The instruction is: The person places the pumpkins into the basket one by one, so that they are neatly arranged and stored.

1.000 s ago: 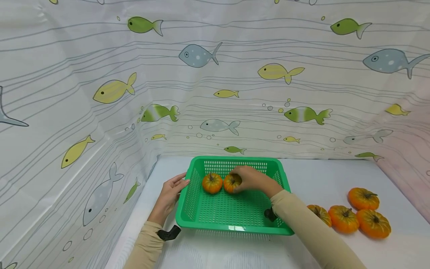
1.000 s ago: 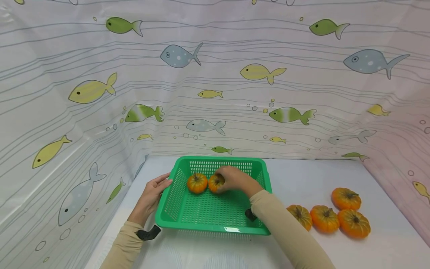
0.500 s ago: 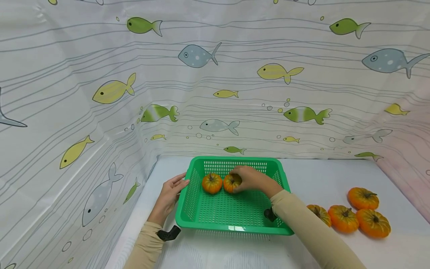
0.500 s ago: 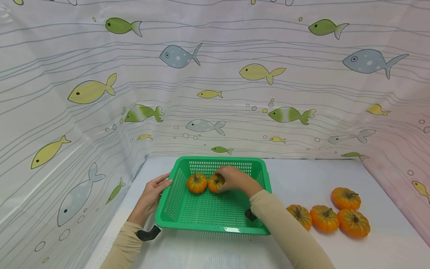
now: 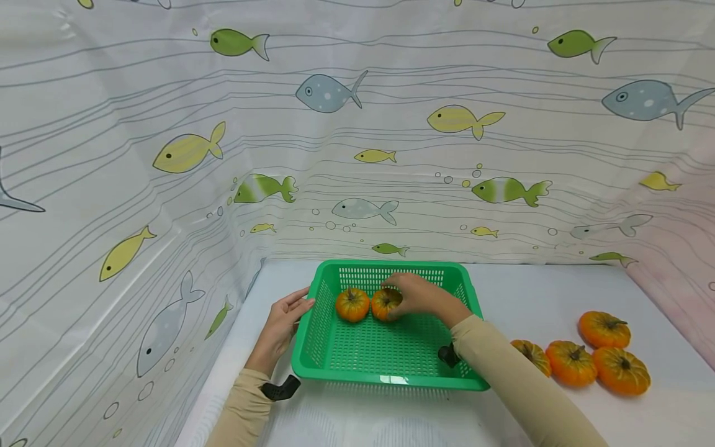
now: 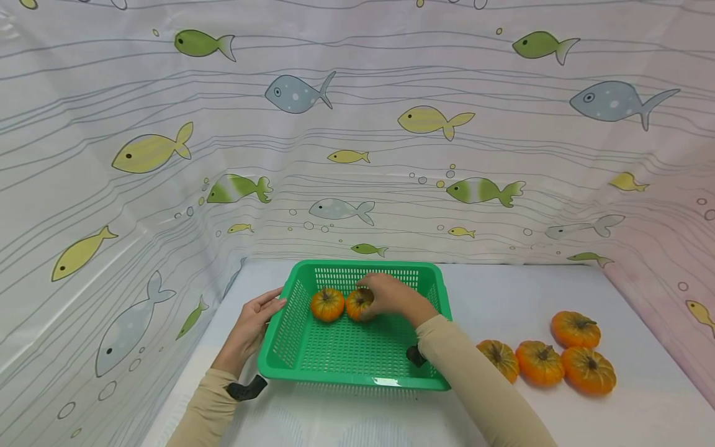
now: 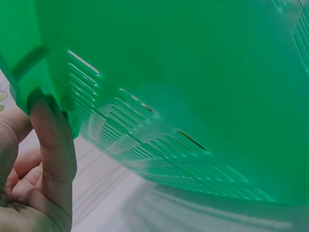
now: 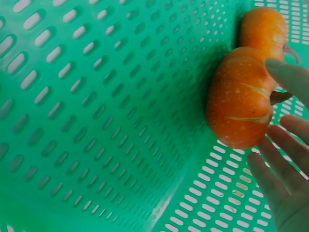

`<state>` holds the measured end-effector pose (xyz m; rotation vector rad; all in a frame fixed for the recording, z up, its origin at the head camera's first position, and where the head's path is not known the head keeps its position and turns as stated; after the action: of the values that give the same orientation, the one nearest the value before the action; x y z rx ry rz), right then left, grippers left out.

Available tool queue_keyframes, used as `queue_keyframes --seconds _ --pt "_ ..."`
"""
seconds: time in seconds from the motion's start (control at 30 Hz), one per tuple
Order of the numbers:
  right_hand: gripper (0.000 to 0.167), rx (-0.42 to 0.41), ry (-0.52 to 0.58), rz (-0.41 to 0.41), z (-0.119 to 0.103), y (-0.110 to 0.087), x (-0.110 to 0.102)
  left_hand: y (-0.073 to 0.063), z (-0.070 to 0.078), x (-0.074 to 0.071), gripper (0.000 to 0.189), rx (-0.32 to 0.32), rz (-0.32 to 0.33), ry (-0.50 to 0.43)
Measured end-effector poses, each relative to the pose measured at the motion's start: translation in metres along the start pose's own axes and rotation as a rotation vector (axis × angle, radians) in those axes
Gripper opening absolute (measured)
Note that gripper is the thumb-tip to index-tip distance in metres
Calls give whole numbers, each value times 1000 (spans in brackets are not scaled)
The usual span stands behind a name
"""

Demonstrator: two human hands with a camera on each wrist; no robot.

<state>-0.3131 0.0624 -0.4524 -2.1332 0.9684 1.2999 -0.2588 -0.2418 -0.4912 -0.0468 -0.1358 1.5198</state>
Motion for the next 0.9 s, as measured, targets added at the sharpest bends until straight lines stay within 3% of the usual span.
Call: queue_keyframes --seconds 0.53,0.9 --pt "66 -5 2 7 -8 -5 -13 0 0 -1 54 1 3 -5" --pt "69 -8 -26 33 -12 -22 -41 -1 0 0 55 5 -3 -5"
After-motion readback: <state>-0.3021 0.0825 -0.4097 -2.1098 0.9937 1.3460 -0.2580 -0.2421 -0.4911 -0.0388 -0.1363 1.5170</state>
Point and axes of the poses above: each hand's wrist, its own y-axis towards the middle knuckle, its own x-axis out of the palm, z = x × y, the point moved 4 cm from there along y, towards the middle knuckle, and after that the axes turned 1 degree about y, right-handed, at the moved point
